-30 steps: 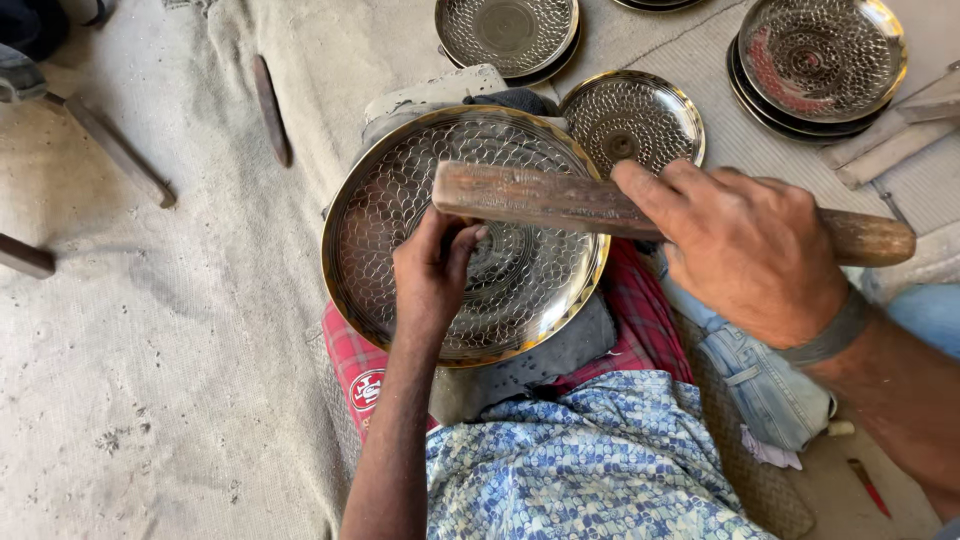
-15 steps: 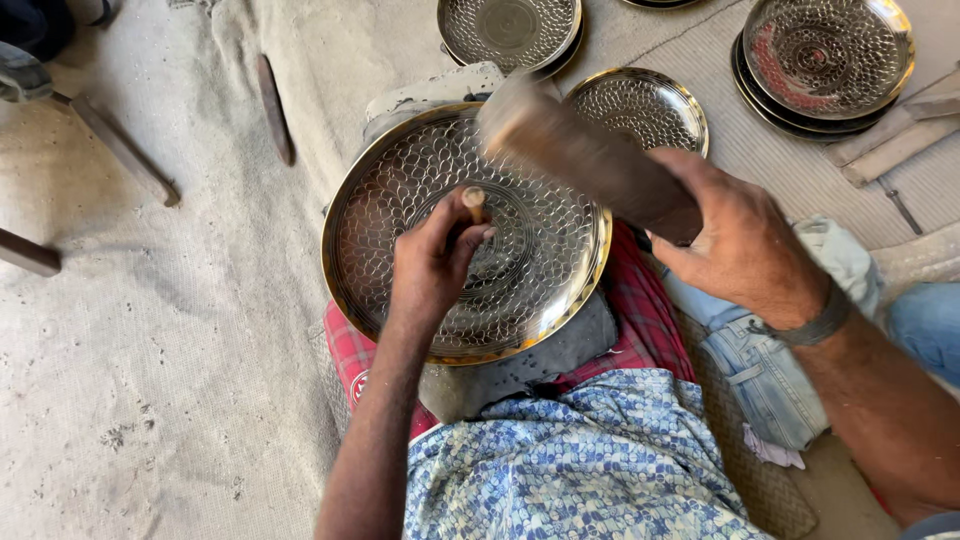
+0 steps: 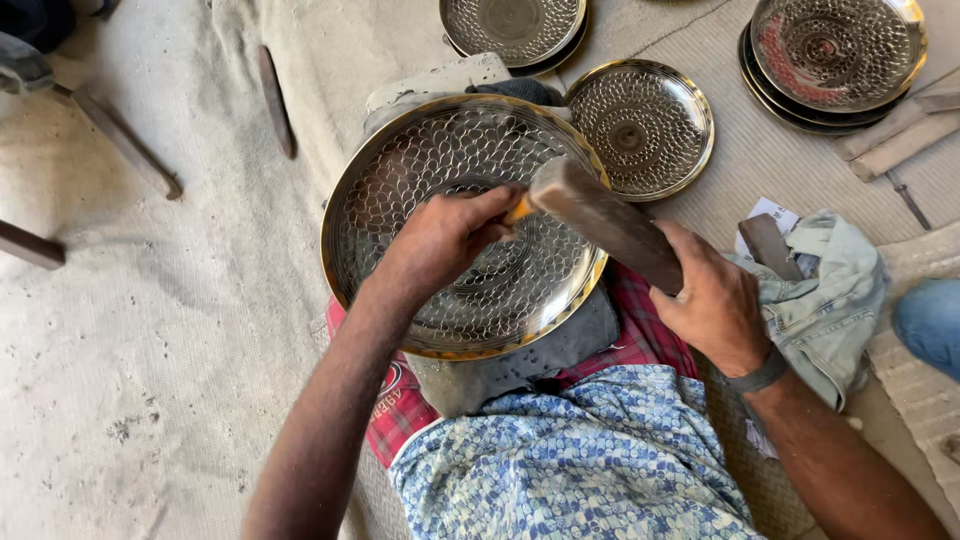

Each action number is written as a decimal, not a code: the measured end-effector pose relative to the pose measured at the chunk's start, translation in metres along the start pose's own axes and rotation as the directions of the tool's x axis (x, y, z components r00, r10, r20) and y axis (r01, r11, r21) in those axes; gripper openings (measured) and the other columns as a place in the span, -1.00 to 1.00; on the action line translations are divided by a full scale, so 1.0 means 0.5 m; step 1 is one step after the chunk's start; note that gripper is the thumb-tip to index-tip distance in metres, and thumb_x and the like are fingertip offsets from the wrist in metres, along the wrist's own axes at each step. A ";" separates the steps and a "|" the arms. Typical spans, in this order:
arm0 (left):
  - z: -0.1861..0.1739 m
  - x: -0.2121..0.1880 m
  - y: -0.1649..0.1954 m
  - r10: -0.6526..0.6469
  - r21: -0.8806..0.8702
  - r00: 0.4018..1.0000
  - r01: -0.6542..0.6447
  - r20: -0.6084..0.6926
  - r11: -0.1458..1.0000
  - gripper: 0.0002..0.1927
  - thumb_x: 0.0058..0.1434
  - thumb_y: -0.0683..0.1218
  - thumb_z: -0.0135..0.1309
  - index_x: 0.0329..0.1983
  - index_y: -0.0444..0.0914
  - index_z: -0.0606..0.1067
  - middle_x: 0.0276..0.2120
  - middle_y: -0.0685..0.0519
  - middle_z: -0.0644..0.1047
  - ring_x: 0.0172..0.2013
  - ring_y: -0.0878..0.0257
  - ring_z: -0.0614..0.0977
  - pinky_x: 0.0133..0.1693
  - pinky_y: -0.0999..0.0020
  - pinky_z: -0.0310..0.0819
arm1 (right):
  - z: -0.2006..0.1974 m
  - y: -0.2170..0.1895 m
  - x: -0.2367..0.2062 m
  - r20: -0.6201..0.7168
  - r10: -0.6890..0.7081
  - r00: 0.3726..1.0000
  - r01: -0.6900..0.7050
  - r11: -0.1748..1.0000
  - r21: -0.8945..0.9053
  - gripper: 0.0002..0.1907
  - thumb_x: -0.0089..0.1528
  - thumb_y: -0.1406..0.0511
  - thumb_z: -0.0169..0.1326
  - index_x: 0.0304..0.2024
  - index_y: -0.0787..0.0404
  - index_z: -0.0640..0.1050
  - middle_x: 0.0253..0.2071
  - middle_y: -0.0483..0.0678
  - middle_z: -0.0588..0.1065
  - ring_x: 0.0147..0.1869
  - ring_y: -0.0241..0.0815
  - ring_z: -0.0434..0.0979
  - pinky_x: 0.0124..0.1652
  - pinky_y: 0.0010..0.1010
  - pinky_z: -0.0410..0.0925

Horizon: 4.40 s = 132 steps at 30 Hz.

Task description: The person sits on the floor and uses a wooden mallet and a small cylindrical punch to hammer a decorative pattern into a brass plate. They repeatedly strike the punch to create a textured surface, then set the finished plate aside with other completed plates.

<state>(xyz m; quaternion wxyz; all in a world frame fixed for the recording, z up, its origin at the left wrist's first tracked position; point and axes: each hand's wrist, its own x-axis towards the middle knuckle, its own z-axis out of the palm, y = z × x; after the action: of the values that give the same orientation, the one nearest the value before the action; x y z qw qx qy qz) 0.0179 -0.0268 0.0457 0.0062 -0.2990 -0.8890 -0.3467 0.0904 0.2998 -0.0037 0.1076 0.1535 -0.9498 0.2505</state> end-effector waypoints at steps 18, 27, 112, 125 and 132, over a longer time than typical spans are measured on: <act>0.001 0.046 0.012 -0.108 0.182 0.917 0.039 0.385 0.982 -0.59 0.37 -0.09 -0.02 0.25 0.13 0.44 -0.19 0.14 0.68 -0.26 0.29 0.73 -0.14 0.23 0.69 | 0.085 0.064 -0.051 -0.125 -0.067 0.990 0.065 0.998 -0.022 -0.23 -0.04 0.41 0.33 0.23 0.26 0.38 -0.01 0.20 0.58 0.00 0.17 0.62 -0.08 -0.09 0.49; -0.015 0.063 0.001 0.051 0.094 0.948 -0.085 0.315 0.992 -0.61 0.37 -0.12 0.00 0.25 0.03 0.45 -0.14 0.04 0.67 -0.26 0.26 0.74 -0.18 0.30 0.71 | 0.105 0.079 -0.074 -0.119 0.150 0.981 -0.139 0.986 0.091 -0.20 0.03 0.39 0.31 0.31 0.27 0.34 0.03 0.28 0.56 0.04 0.23 0.63 -0.01 -0.07 0.49; 0.132 -0.131 -0.014 -0.443 -0.503 0.588 0.071 -0.676 0.861 -0.82 0.35 -0.24 0.20 -0.06 -0.33 0.46 -0.24 -0.06 0.69 -0.26 0.30 0.69 -0.21 0.40 0.61 | -0.209 -0.292 0.265 0.291 -0.495 0.819 0.566 0.778 -0.271 -0.37 0.12 0.31 0.28 0.25 0.05 0.42 -0.17 -0.06 0.56 -0.26 -0.07 0.62 -0.30 -0.27 0.49; 0.192 -0.136 -0.026 -0.495 -0.567 0.500 0.009 -0.710 0.823 -0.75 0.35 -0.29 0.12 0.07 -0.38 0.44 -0.17 -0.04 0.67 -0.16 0.32 0.70 -0.14 0.41 0.65 | -0.223 -0.338 0.265 0.351 -0.525 0.775 0.629 0.594 -0.501 -0.41 0.18 0.25 0.26 0.27 0.00 0.45 -0.33 -0.11 0.49 -0.35 -0.13 0.59 -0.40 -0.32 0.46; 0.226 -0.138 -0.029 -0.555 -0.566 0.402 0.104 -0.728 0.818 -0.80 0.32 -0.31 0.15 -0.01 -0.40 0.48 -0.21 -0.09 0.68 -0.19 0.28 0.69 -0.13 0.40 0.59 | -0.226 -0.356 0.241 0.417 -0.480 0.772 0.614 0.393 -0.684 -0.40 0.21 0.28 0.20 0.32 -0.07 0.45 -0.36 -0.14 0.45 -0.35 -0.15 0.58 -0.40 -0.35 0.45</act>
<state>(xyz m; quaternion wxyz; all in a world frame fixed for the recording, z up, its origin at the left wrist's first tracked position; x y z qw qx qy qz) 0.0890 -0.0017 -0.0639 0.3187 0.1148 -0.6985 -0.6304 0.0541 0.1815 0.2052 0.1678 0.4117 -0.8576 -0.2585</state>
